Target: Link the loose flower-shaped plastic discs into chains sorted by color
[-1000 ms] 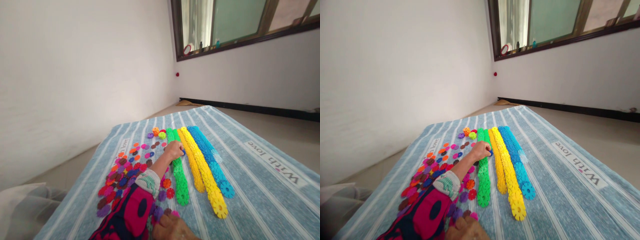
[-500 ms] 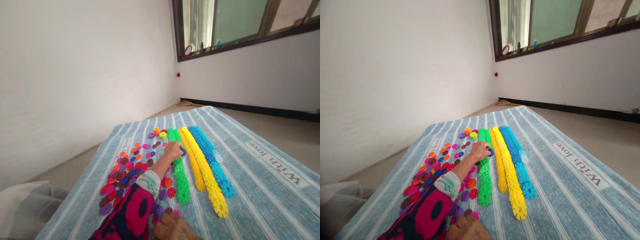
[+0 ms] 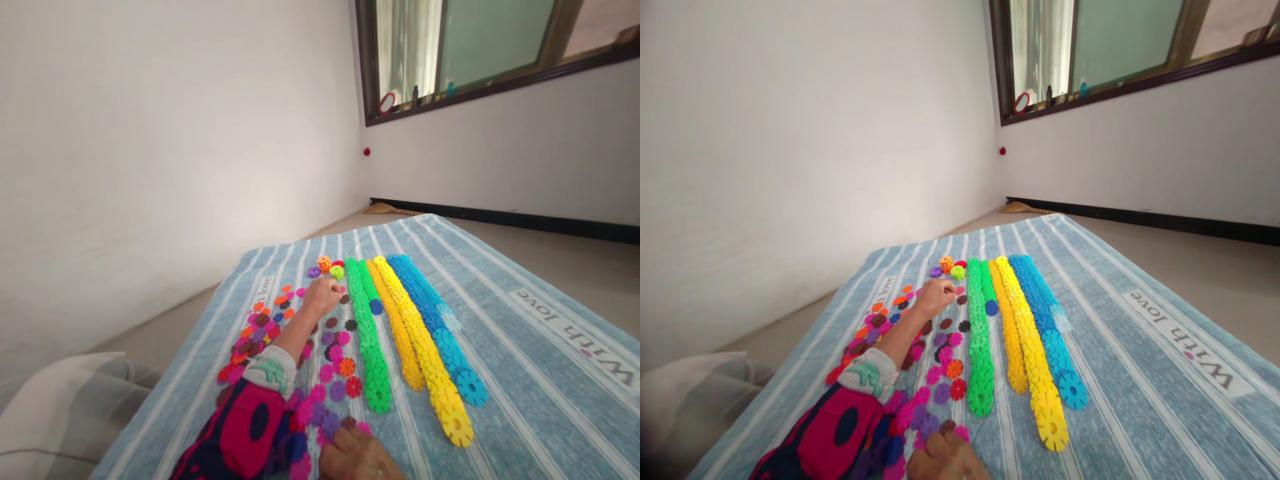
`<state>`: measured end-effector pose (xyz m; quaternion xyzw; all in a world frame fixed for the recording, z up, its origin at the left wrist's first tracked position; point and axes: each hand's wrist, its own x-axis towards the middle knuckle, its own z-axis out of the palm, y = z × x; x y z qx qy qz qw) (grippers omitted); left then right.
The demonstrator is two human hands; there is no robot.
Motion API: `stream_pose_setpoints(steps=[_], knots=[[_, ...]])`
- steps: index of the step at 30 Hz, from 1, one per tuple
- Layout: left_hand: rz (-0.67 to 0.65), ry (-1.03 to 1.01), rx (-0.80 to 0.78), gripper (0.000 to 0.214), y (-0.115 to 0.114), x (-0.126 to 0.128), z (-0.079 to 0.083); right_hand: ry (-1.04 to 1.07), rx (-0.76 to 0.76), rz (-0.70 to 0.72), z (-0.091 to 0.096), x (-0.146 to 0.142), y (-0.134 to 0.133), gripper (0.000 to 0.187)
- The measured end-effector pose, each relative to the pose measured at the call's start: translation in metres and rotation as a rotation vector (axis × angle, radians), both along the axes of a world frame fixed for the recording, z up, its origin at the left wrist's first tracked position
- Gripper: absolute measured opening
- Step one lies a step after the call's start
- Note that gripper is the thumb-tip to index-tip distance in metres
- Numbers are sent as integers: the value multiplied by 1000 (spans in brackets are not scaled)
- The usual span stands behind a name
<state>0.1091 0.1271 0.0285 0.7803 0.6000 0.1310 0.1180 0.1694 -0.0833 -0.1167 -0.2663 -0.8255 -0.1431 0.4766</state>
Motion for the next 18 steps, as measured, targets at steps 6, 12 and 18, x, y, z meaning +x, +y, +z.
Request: stream_pose_setpoints(steps=[6, 12, 18], knots=[[134, 131, 8, 17, 4, -56, 0, 90, 8, -26, -3, -1, 1, 40], [131, 195, -23, 25, -1, -63, -10, 73, 8, -65, -3, -3, -2, 41], [59, 211, -61, 20, 4, -55, -14, 105, -7, -92, 0, -4, -8, 45]])
